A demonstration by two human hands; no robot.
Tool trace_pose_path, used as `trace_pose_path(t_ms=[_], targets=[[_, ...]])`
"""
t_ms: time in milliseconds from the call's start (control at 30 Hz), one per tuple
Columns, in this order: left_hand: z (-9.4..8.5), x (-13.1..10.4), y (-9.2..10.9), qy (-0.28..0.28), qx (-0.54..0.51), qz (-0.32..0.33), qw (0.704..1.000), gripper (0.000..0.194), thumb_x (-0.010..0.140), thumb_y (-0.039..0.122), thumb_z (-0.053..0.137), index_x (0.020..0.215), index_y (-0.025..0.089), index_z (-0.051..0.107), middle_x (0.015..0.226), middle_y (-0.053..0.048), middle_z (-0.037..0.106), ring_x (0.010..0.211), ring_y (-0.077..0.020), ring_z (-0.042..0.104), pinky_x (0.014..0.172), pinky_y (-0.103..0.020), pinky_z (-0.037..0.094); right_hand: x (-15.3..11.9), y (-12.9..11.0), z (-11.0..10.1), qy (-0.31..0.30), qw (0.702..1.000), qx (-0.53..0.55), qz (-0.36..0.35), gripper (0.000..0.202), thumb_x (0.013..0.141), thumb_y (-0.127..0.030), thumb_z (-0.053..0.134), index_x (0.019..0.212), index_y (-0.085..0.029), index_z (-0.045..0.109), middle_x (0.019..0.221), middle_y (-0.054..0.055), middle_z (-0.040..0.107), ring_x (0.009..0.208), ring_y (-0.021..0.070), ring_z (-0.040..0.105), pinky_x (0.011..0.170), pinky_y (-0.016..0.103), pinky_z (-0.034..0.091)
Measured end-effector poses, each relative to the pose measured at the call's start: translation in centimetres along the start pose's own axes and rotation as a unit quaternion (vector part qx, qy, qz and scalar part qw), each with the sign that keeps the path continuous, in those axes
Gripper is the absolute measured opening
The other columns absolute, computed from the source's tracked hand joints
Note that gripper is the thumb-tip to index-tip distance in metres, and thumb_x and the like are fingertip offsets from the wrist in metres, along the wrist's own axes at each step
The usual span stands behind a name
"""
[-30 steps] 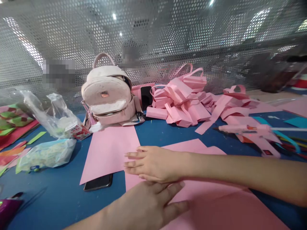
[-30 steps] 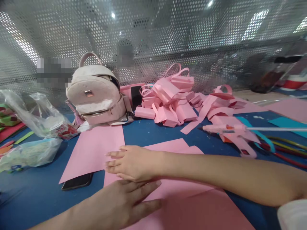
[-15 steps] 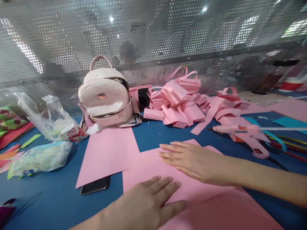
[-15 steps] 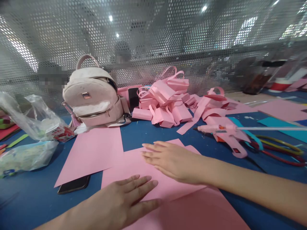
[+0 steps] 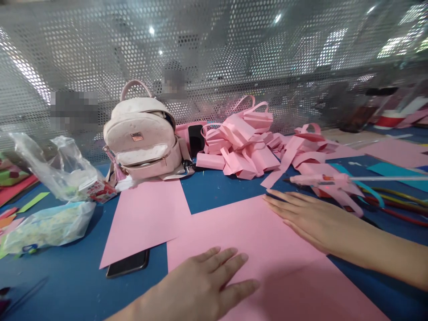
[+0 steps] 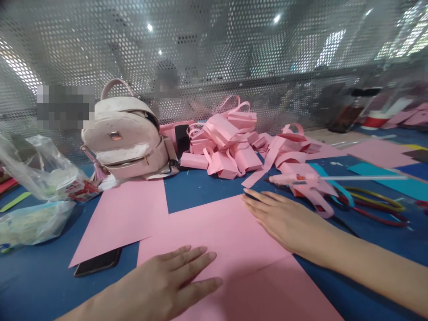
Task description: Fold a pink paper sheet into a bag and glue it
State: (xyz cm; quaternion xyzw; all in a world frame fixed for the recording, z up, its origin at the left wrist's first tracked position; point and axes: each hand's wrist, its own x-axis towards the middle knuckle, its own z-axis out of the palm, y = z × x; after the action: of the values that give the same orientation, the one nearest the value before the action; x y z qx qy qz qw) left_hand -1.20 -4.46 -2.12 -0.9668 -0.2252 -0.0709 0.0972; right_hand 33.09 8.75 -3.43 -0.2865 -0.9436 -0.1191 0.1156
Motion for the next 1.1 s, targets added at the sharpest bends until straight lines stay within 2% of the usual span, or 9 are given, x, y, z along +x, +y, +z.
trace_pose_path(t_ms=[167, 333, 433, 500, 567, 633, 667, 867, 1100], targets=[[-0.3, 0.2, -0.1, 0.001, 0.0, 0.004, 1.0, 0.043, 0.108, 0.022, 0.035, 0.15, 0.02, 0.047, 0.149, -0.013, 0.054, 0.132, -0.0267, 0.059, 0.103, -0.036, 0.055, -0.9, -1.1, 0.2, 0.065, 0.989, -0.128, -0.042, 0.069, 0.093, -0.012, 0.038, 0.161, -0.012, 0.025, 0.142, 0.016, 0.061, 0.129, 0.0301, 0.059, 0.103, 0.045, 0.05], [-0.3, 0.1, 0.2, -0.012, 0.009, 0.007, 1.0, 0.045, 0.108, 0.018, 0.034, 0.152, 0.017, 0.042, 0.15, -0.014, 0.053, 0.133, -0.0279, 0.058, 0.105, -0.037, 0.054, -0.8, -2.6, -0.3, 0.05, 0.98, -0.189, -0.045, 0.048, 0.089, -0.006, 0.038, 0.129, 0.001, 0.064, 0.136, 0.022, 0.064, 0.129, 0.0291, 0.059, 0.103, 0.042, 0.05], [-0.2, 0.0, -0.1, -0.012, 0.005, 0.0, 1.0, 0.045, 0.106, 0.016, 0.039, 0.151, 0.017, 0.043, 0.151, -0.014, 0.053, 0.135, -0.0279, 0.056, 0.109, -0.04, 0.05, 0.0, -3.5, -1.0, 0.075, 0.983, -0.168, -0.002, 0.045, 0.092, -0.01, 0.037, 0.125, 0.001, 0.066, 0.136, 0.023, 0.064, 0.131, 0.0299, 0.056, 0.109, 0.043, 0.045], [-0.5, -0.1, -0.8, -0.016, -0.006, -0.049, 0.999, 0.044, 0.103, 0.016, 0.047, 0.148, 0.018, 0.046, 0.147, -0.015, 0.056, 0.132, -0.0296, 0.058, 0.111, -0.047, 0.047, 1.1, -4.2, -1.8, 0.074, 0.988, -0.135, 0.012, 0.045, 0.096, -0.014, 0.038, 0.132, 0.0, 0.061, 0.14, 0.024, 0.061, 0.132, 0.0314, 0.054, 0.108, 0.045, 0.046], [-1.3, -0.1, -1.9, -0.034, -0.049, -0.157, 0.986, 0.042, 0.097, 0.014, 0.059, 0.139, 0.018, 0.054, 0.135, -0.015, 0.065, 0.122, -0.0311, 0.063, 0.107, -0.05, 0.047, 2.6, -4.9, -2.8, 0.013, 0.998, -0.055, -0.006, 0.044, 0.098, -0.026, 0.046, 0.137, -0.007, 0.058, 0.141, 0.02, 0.059, 0.13, 0.0326, 0.055, 0.102, 0.045, 0.049], [-2.3, -0.2, -3.1, -0.09, -0.162, -0.315, 0.931, 0.049, 0.084, 0.014, 0.076, 0.13, 0.018, 0.06, 0.129, -0.014, 0.066, 0.118, -0.0349, 0.062, 0.102, -0.052, 0.046, 4.4, -5.5, -3.7, -0.076, 0.995, 0.06, 0.015, 0.039, 0.094, -0.038, 0.059, 0.126, -0.016, 0.063, 0.128, 0.015, 0.066, 0.115, 0.0321, 0.062, 0.093, 0.044, 0.051], [-2.8, -0.3, -3.6, -0.092, -0.179, -0.342, 0.918, 0.051, 0.079, 0.015, 0.081, 0.126, 0.016, 0.061, 0.125, -0.015, 0.066, 0.116, -0.0363, 0.061, 0.099, -0.052, 0.046, 5.3, -5.7, -4.1, -0.114, 0.987, 0.111, 0.039, 0.036, 0.092, -0.039, 0.063, 0.12, -0.018, 0.064, 0.121, 0.013, 0.066, 0.108, 0.0312, 0.063, 0.089, 0.044, 0.05], [-3.1, -0.7, -6.0, -0.097, -0.322, -0.375, 0.864, 0.029, 0.071, 0.029, 0.086, 0.086, 0.018, 0.063, 0.077, 0.003, 0.065, 0.069, -0.0159, 0.06, 0.062, -0.023, 0.043, 9.7, -5.8, -4.0, -0.188, 0.943, 0.269, 0.056, 0.033, 0.074, -0.039, 0.077, 0.097, -0.021, 0.061, 0.093, 0.002, 0.059, 0.082, 0.0212, 0.056, 0.065, 0.029, 0.036], [-4.0, -0.3, -7.0, -0.021, -0.448, -0.372, 0.813, 0.016, 0.072, 0.025, 0.079, 0.072, 0.018, 0.065, 0.071, 0.003, 0.062, 0.071, -0.0147, 0.06, 0.065, -0.021, 0.042, 10.1, -4.4, -4.7, -0.232, 0.885, 0.405, 0.007, 0.023, 0.079, -0.03, 0.068, 0.067, -0.019, 0.053, 0.065, -0.006, 0.046, 0.063, 0.0116, 0.042, 0.057, 0.026, 0.026]])
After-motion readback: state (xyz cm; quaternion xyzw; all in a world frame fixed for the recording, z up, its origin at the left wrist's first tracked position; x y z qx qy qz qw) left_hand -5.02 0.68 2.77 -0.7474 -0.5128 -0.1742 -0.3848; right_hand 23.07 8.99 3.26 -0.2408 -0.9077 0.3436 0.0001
